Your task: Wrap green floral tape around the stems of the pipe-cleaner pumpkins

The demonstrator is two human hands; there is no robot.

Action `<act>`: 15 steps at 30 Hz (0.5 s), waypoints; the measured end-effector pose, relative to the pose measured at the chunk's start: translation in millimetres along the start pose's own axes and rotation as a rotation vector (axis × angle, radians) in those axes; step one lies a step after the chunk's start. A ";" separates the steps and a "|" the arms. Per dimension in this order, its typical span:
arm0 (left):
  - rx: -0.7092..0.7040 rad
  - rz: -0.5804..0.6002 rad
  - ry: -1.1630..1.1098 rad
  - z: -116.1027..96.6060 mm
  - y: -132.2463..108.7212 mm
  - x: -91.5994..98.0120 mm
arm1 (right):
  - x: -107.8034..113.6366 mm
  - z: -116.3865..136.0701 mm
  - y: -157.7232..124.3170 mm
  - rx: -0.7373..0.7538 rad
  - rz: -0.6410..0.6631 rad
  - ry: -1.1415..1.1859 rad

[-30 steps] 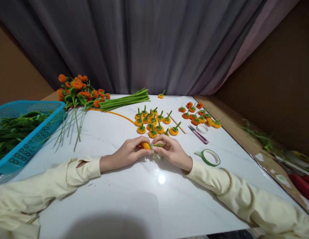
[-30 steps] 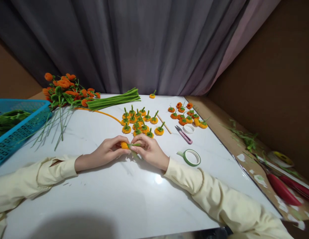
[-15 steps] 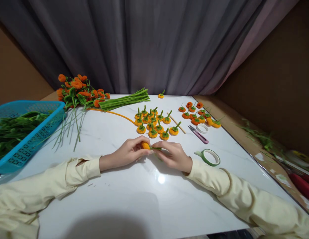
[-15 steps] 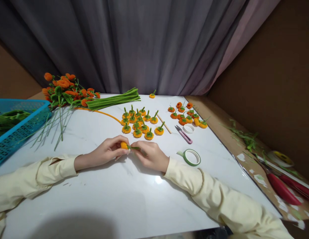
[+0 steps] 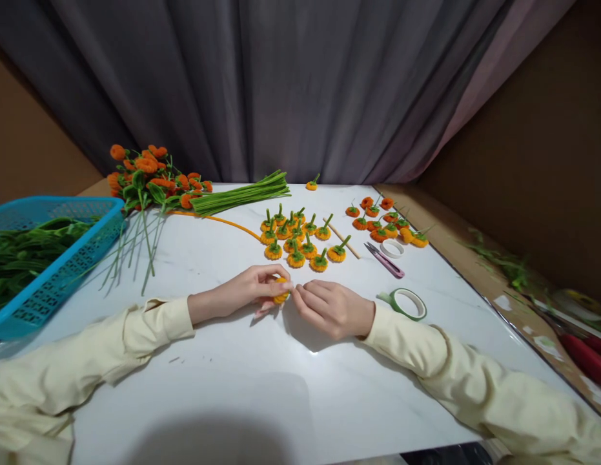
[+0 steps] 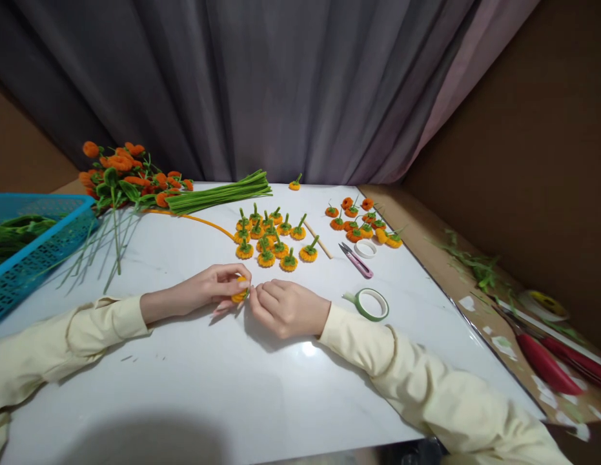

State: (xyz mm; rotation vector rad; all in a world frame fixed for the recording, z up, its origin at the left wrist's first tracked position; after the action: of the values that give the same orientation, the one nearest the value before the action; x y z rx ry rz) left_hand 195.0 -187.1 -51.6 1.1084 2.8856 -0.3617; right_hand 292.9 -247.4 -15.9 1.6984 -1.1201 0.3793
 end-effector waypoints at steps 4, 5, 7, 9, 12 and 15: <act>0.257 0.038 -0.253 10.8 2.0 -1.0 | -0.6 2.7 2.8 0.030 0.021 -0.042; 0.302 0.040 -0.299 13.2 2.3 -1.3 | -0.5 3.1 2.9 0.034 0.015 -0.039; 0.356 0.050 -0.372 16.8 2.9 -2.3 | 0.0 2.6 2.5 0.017 -0.006 0.007; 0.383 0.085 -0.386 19.7 3.0 -4.0 | -0.3 -3.5 1.7 -0.100 -0.021 0.139; 0.368 0.107 -0.249 20.5 2.3 -2.7 | -6.7 -24.6 -4.6 -0.507 -0.035 0.497; 0.227 0.029 -0.005 7.1 2.1 4.7 | -21.6 -36.4 -15.3 -0.909 0.001 0.892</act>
State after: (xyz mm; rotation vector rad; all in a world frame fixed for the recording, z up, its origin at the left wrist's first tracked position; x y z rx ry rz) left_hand 192.5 -184.0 -59.4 1.1740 2.8758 -0.7052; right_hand 303.4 -204.3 -24.2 0.5885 -0.4725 0.4614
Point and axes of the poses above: each hand's wrist, its own y-axis towards the middle knuckle, its own x-axis out of the back of the hand, z = x × y, the point moved 7 cm from there along y, towards the middle knuckle, and after that the axes turned 6 degrees about -z, right-handed, at the moved point
